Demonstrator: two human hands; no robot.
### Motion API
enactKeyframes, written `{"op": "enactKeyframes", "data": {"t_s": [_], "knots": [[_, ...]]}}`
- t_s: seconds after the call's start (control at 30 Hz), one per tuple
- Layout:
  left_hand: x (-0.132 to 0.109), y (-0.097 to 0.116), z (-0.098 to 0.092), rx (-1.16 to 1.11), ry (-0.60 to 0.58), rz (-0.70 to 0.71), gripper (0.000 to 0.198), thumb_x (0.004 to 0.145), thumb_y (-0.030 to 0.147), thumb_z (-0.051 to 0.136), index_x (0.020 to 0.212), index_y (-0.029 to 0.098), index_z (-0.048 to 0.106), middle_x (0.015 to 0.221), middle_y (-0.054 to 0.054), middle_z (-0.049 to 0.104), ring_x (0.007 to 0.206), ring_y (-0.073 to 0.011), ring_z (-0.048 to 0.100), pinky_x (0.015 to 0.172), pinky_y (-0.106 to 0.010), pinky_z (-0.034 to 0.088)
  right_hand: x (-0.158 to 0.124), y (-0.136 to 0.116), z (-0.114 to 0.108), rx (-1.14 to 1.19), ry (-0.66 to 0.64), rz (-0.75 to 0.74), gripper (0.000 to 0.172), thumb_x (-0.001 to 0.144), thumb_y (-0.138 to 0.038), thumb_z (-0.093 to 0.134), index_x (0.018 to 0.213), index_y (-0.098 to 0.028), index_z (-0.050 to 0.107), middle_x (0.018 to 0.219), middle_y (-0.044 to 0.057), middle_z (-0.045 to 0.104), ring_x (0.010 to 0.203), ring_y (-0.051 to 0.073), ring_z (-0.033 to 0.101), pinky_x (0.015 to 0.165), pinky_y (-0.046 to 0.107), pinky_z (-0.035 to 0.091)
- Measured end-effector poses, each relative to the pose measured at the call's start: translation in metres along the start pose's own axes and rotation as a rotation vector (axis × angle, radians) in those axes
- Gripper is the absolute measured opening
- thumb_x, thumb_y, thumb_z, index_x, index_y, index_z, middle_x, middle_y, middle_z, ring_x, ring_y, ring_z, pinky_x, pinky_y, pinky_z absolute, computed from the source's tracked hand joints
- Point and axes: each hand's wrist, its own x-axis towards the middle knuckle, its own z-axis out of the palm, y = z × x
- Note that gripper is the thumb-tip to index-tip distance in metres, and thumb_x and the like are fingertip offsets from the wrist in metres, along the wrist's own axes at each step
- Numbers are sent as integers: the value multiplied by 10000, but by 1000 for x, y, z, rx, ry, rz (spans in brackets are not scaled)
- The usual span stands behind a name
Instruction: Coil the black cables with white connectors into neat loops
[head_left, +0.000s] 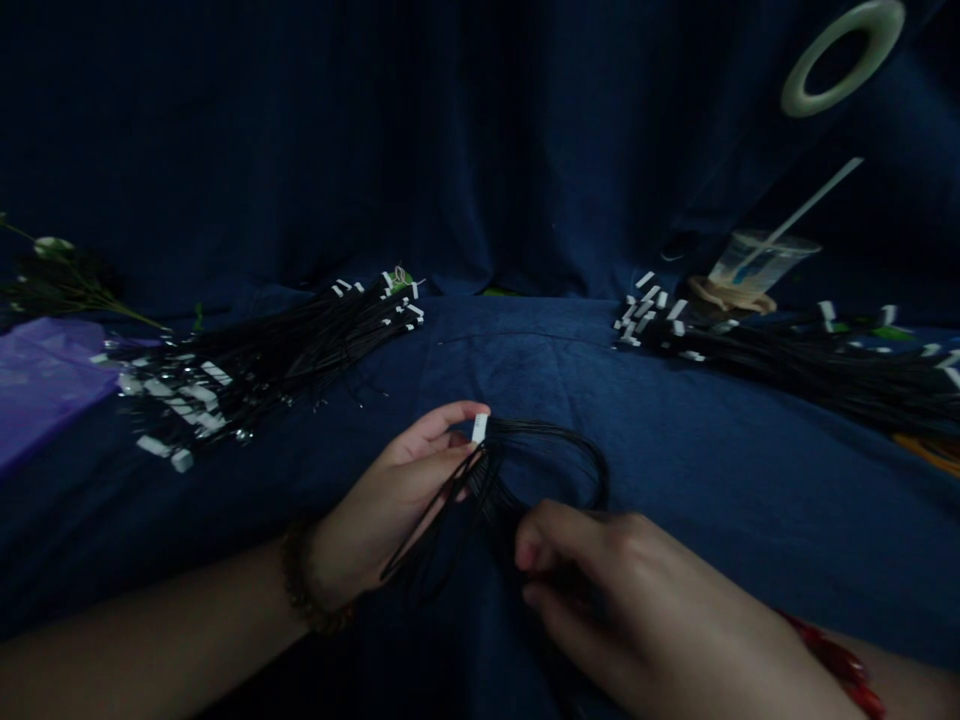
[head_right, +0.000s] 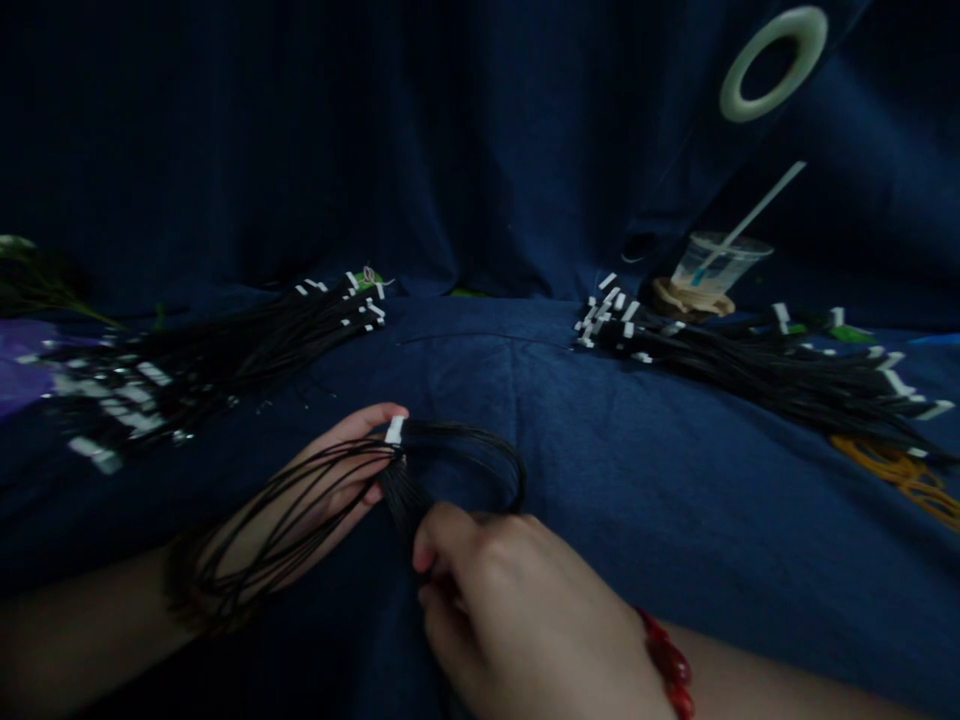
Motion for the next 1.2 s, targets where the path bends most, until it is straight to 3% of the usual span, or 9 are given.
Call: {"op": "enactKeyframes", "data": {"t_s": [0.1, 0.23, 0.5, 0.8, 0.9, 1.2], "knots": [[0, -1, -2, 20, -4, -9, 344, 608, 104, 647, 928, 175, 545, 579, 66, 479, 548, -52, 443, 557, -170, 341, 4, 1, 1, -46, 8, -43, 172, 813, -137, 424, 821, -213, 578, 762, -4, 606, 656, 137, 576, 590, 250, 403], [4, -10, -11, 59, -99, 30, 298, 689, 117, 633, 969, 195, 568, 617, 54, 502, 568, -48, 454, 552, -154, 351, 14, 3, 3, 47, 75, -119, 191, 845, -161, 415, 792, -194, 596, 765, -4, 615, 677, 116, 568, 627, 233, 391], [9, -19, -18, 111, -153, 84, 277, 755, 173, 623, 1028, 200, 584, 686, 30, 523, 595, -55, 466, 539, -148, 367, 24, 3, 5, 71, 162, -156, 184, 797, -154, 463, 637, -147, 553, 588, -12, 553, 478, 74, 447, 464, 208, 284], [9, -20, -18, 93, -184, 77, 251, 775, 181, 611, 1021, 215, 573, 689, 35, 537, 605, -54, 500, 558, -141, 385, 26, 2, 6, 79, 187, -149, 132, 806, -199, 467, 796, -148, 588, 723, 23, 601, 617, 116, 523, 588, 234, 371], [9, -19, -18, 105, -167, 76, 247, 774, 179, 612, 1016, 216, 579, 686, 37, 546, 602, -50, 498, 550, -136, 373, 27, 3, 6, 123, 174, -158, 156, 825, -186, 448, 799, -143, 596, 759, 32, 606, 695, 127, 542, 658, 244, 388], [12, -20, -18, 66, -190, 52, 261, 778, 171, 600, 1034, 197, 557, 675, 27, 571, 599, -58, 535, 556, -140, 397, 33, 7, 2, 388, 75, -98, 208, 849, -166, 409, 733, -139, 580, 689, 1, 572, 627, 91, 510, 599, 210, 376]]}}
